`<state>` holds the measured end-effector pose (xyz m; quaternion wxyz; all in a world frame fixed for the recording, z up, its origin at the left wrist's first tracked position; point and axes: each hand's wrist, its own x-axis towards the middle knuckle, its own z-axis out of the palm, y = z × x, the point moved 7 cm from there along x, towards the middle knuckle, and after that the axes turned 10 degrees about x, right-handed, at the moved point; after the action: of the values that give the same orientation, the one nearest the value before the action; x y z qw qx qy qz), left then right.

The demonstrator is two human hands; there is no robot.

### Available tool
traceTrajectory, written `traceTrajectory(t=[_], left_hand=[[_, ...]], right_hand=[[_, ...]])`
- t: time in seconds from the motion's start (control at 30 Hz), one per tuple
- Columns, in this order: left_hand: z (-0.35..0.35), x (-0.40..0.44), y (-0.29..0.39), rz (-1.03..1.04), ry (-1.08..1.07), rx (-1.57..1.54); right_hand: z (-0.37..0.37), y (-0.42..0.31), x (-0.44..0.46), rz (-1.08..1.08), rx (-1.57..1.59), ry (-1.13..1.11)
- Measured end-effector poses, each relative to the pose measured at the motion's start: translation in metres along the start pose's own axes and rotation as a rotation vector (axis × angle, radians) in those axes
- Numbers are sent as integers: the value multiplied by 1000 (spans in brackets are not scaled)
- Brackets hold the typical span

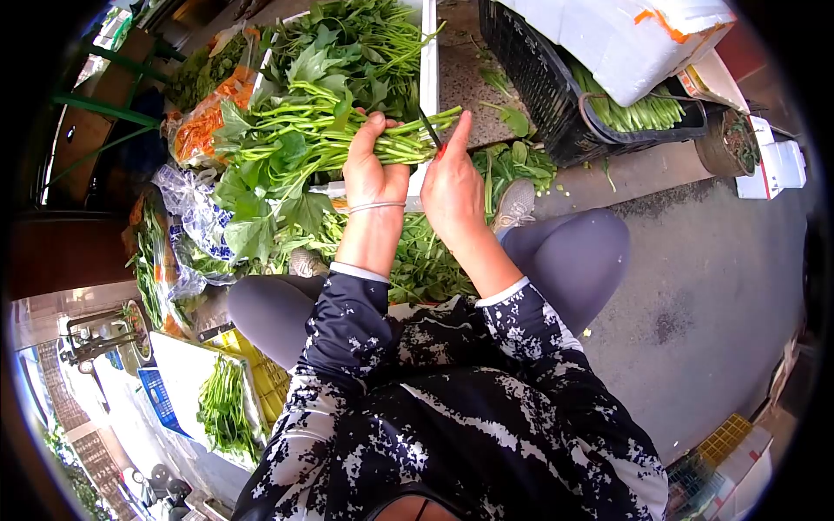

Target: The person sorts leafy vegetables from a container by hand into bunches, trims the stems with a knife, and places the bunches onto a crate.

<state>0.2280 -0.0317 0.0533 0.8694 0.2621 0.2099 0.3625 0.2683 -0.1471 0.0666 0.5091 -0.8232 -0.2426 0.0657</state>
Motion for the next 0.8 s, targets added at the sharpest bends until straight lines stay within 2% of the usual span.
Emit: traceTrajectory(t=[0.07, 0.13, 0.17, 0.2, 0.23, 0.27, 0.33, 0.37, 0.47, 0.67, 0.8], left_hand=[[0, -6, 5, -22, 30, 20], [16, -1, 16, -39, -219, -118], [20, -2, 22, -97, -241, -193], [17, 3, 28, -65, -225, -134], [18, 4, 29, -91, -256, -194], [22, 7, 32, -117, -300, -249], [18, 9, 37, -132, -297, -375], [18, 8, 39, -155, -318, -412], [12, 8, 44, -165, -357, -451], [11, 5, 52, -185, -393, -558], [14, 1, 51, -174, -406, -544]], right_hand=[[11, 24, 3, 193, 35, -181], [38, 120, 5, 230, 141, -316], [25, 115, 4, 193, 122, -149], [11, 113, -6, 164, 97, -1], [-3, 76, -6, 143, 106, -17], [-13, 53, -5, 3, 158, 77], [-3, 52, -7, 397, 631, -74], [-1, 53, -10, 400, 631, -74], [6, 42, -14, 269, 903, 21], [21, -5, -29, 140, 1108, -205], [19, -31, -22, 151, 1295, -163]])
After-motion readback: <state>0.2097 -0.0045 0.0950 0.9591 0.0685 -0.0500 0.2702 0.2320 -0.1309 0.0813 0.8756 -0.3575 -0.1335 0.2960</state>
